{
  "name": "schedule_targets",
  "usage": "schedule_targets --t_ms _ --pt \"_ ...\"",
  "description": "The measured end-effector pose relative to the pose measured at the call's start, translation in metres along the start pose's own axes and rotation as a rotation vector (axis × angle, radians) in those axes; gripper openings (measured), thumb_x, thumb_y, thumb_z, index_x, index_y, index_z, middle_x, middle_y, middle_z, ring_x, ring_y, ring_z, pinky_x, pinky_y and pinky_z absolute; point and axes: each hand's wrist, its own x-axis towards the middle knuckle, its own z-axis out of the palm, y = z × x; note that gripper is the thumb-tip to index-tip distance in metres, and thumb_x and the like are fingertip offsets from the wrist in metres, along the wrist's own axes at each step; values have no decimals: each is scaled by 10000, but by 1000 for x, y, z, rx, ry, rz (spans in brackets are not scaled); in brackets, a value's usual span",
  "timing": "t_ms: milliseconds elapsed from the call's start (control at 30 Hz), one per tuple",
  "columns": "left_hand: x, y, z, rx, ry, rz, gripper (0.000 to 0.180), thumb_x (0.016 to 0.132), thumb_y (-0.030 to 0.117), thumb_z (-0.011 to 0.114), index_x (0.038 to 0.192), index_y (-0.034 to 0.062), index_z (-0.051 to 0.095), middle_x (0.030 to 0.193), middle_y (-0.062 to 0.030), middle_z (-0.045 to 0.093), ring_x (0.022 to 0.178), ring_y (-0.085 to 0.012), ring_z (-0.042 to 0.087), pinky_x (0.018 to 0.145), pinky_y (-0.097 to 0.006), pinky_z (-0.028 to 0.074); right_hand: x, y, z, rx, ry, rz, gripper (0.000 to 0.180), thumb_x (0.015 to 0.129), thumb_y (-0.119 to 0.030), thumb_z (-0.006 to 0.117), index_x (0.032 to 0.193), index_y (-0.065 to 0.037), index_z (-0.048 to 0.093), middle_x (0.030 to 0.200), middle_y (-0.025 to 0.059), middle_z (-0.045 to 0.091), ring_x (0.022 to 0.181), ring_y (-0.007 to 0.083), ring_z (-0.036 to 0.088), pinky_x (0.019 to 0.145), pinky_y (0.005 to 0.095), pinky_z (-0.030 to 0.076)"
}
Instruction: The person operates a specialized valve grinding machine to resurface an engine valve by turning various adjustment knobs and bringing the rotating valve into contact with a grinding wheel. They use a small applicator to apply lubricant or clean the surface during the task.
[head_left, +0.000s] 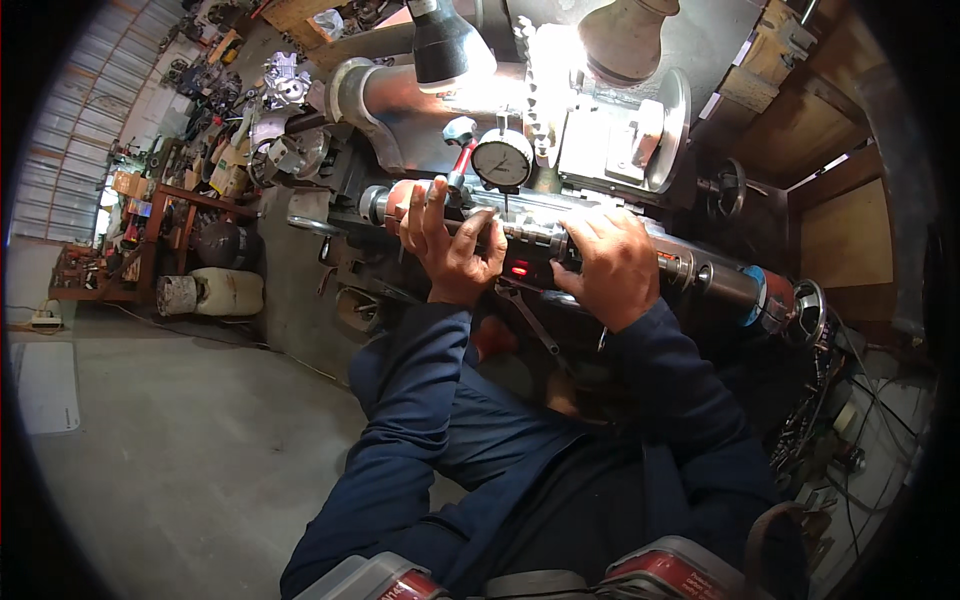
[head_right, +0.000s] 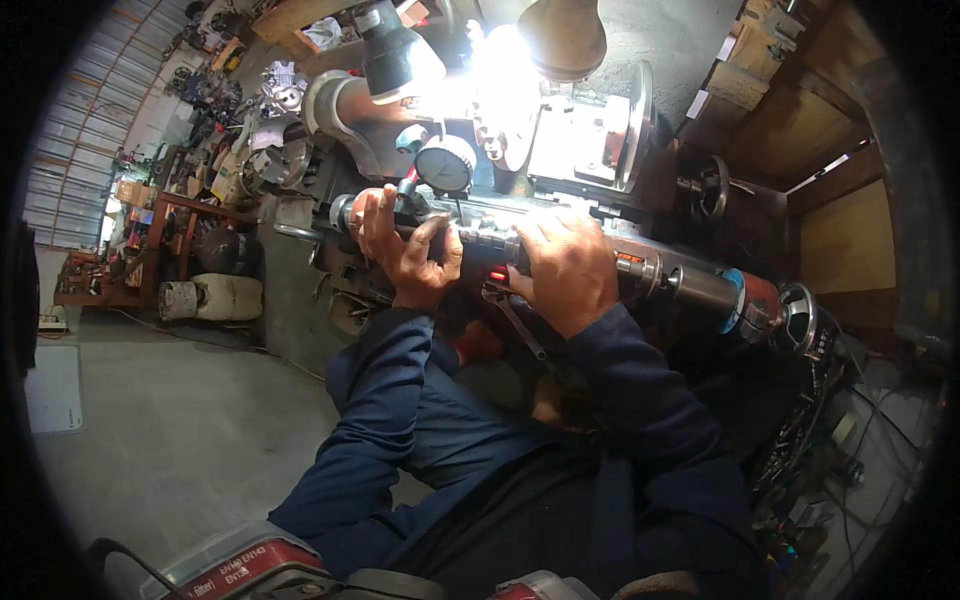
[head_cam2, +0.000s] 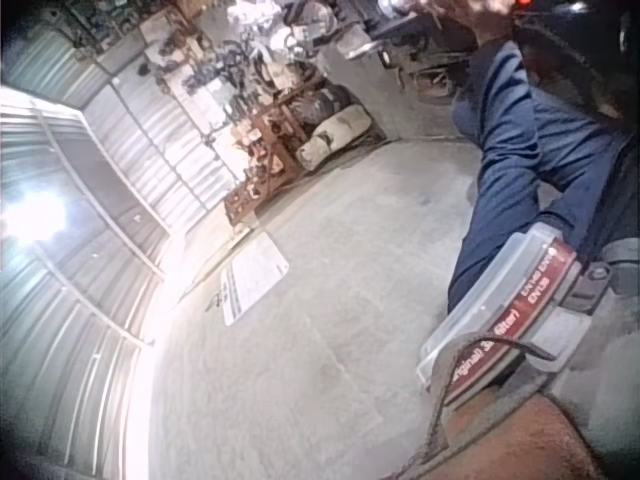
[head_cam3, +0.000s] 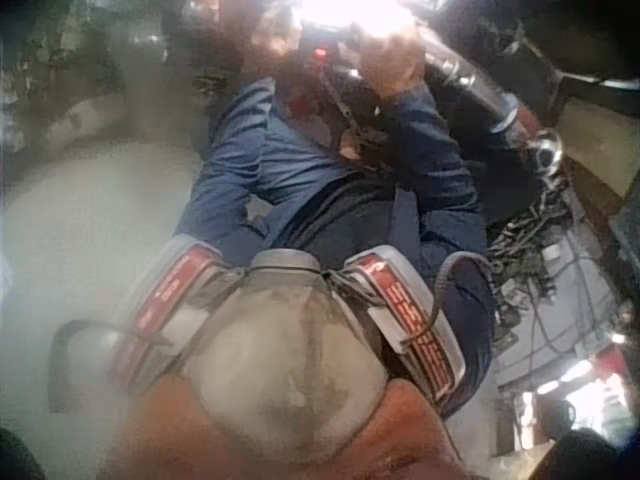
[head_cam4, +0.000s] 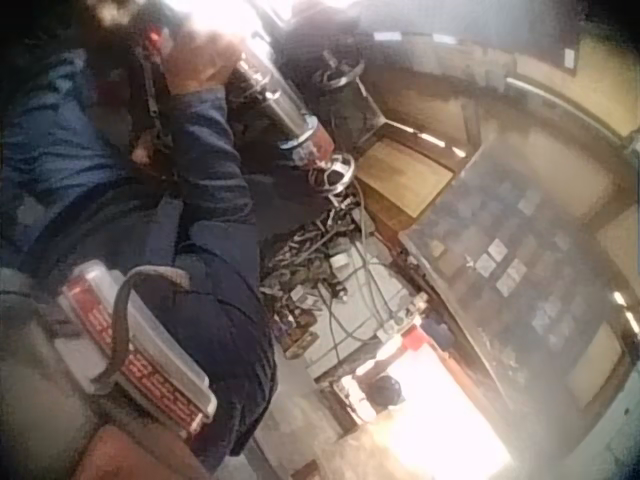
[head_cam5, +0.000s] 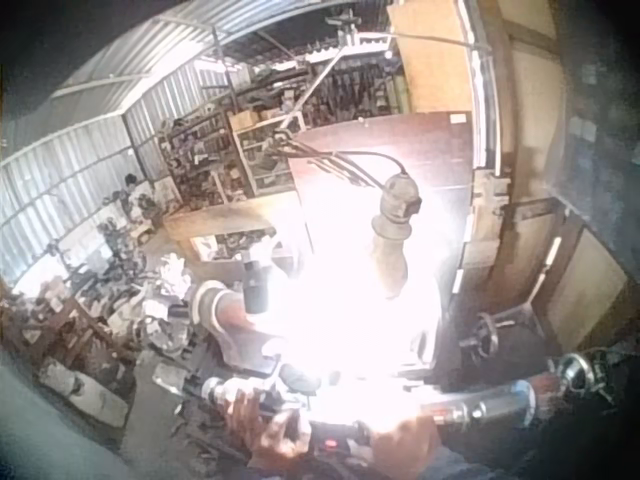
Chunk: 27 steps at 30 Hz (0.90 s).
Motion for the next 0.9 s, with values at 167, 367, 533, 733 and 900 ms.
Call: schedule_targets --t_ms 167,367,533,733,900 --pt "15 4 -17 -78 122 -9 213 844 286 610 934 98 651 1358 -221 455 1283 -387 383 1055 -516 307 -1 1 1 -5 6 7 446 588 -185 794 984 -47 640 947 111 643 954 288 594 890 407 452" --pt "22 -107 -38 -318 -71 -519 408 1002 217 293 1141 -40 579 1292 -197 538 1191 -307 510 1039 -393 353 -2 1 -1 -17 -20 27 449 592 -192 793 990 -49 642 962 112 641 976 286 593 898 409 451" --pt "29 -158 -21 -444 -654 -712 459 970 278 320 995 -40 650 998 -176 675 951 -298 625 856 -369 449 -2 -2 -2 -29 -35 29 452 598 -196 795 997 -50 643 978 112 642 986 287 593 910 411 447" --pt "38 -163 -22 -815 -816 -1008 387 926 292 459 919 -27 679 916 -126 700 872 -231 638 805 -338 457 -2 -2 -4 -46 -51 -19 486 636 -205 792 1061 -42 622 1042 124 630 1026 302 578 957 419 431" --pt "16 -127 -3 -1959 -134 -1032 410 744 162 641 1132 67 548 1148 -45 576 1081 -200 534 912 -404 464 -9 -14 -28 11 -9 -18 625 679 -203 793 1229 -29 552 1241 185 542 1192 335 499 1014 433 399"
